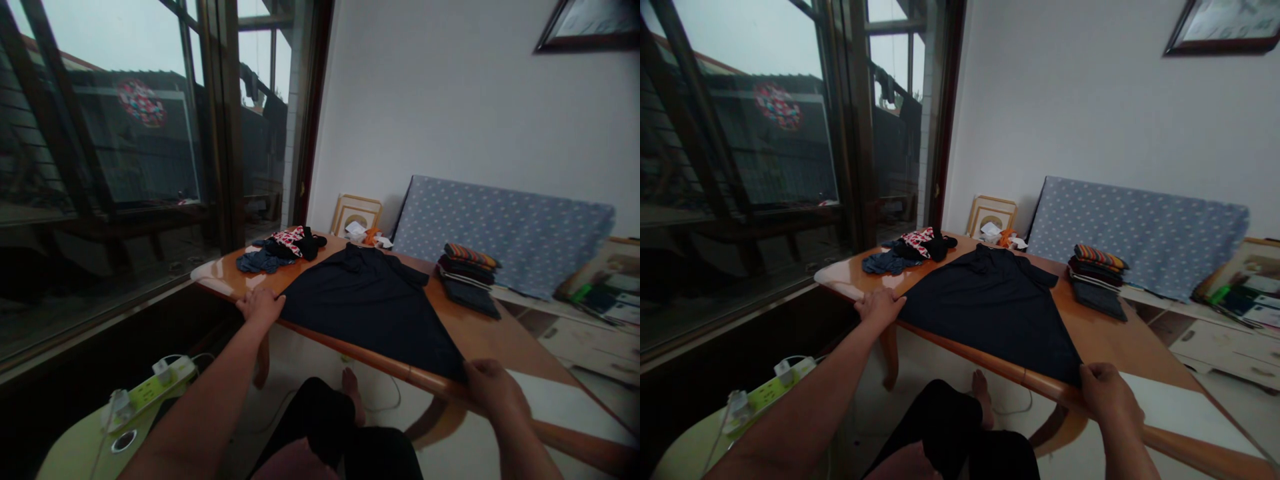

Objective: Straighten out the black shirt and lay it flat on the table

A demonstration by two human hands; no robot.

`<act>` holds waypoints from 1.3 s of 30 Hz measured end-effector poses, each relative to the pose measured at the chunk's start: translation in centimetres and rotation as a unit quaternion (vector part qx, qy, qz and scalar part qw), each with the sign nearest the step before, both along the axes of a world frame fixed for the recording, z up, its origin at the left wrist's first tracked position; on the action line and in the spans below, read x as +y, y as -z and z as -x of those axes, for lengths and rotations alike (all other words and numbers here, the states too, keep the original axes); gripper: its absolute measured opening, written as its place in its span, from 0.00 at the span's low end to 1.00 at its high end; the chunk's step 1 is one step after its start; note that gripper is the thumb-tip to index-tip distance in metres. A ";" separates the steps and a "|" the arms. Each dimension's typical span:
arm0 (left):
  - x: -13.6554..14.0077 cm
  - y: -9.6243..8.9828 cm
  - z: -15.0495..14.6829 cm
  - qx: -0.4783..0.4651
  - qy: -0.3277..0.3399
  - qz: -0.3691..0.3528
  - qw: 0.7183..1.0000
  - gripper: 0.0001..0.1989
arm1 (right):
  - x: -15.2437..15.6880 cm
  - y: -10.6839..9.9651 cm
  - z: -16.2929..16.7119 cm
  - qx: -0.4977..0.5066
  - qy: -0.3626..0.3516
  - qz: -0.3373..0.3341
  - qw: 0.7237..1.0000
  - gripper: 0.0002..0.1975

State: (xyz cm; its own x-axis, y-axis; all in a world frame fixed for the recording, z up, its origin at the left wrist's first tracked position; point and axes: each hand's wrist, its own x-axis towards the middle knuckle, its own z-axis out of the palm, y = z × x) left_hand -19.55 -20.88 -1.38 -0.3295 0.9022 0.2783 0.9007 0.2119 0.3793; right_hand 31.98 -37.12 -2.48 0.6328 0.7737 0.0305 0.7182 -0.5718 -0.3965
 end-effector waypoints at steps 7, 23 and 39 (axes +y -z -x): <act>0.2 0.2 -0.7 0.023 -0.029 -0.003 0.999 0.16 | 0.0 0.9 -1.1 -0.022 0.031 -0.018 0.999 0.21; 1.6 -1.2 -1.9 0.115 0.012 -0.035 0.993 0.15 | 1.1 0.4 -2.6 -0.029 0.021 0.030 0.999 0.19; 9.1 -4.2 -8.7 0.117 0.245 0.034 0.962 0.10 | 8.7 -3.7 0.1 -0.024 -0.129 -0.020 0.991 0.15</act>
State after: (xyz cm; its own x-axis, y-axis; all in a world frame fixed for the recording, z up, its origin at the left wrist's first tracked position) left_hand -10.87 -11.82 2.79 0.2035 0.9521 0.2283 0.9578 -0.2419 0.1553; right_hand 31.87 -28.44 1.21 0.4114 0.9071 0.0891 0.8567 -0.3515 -0.3776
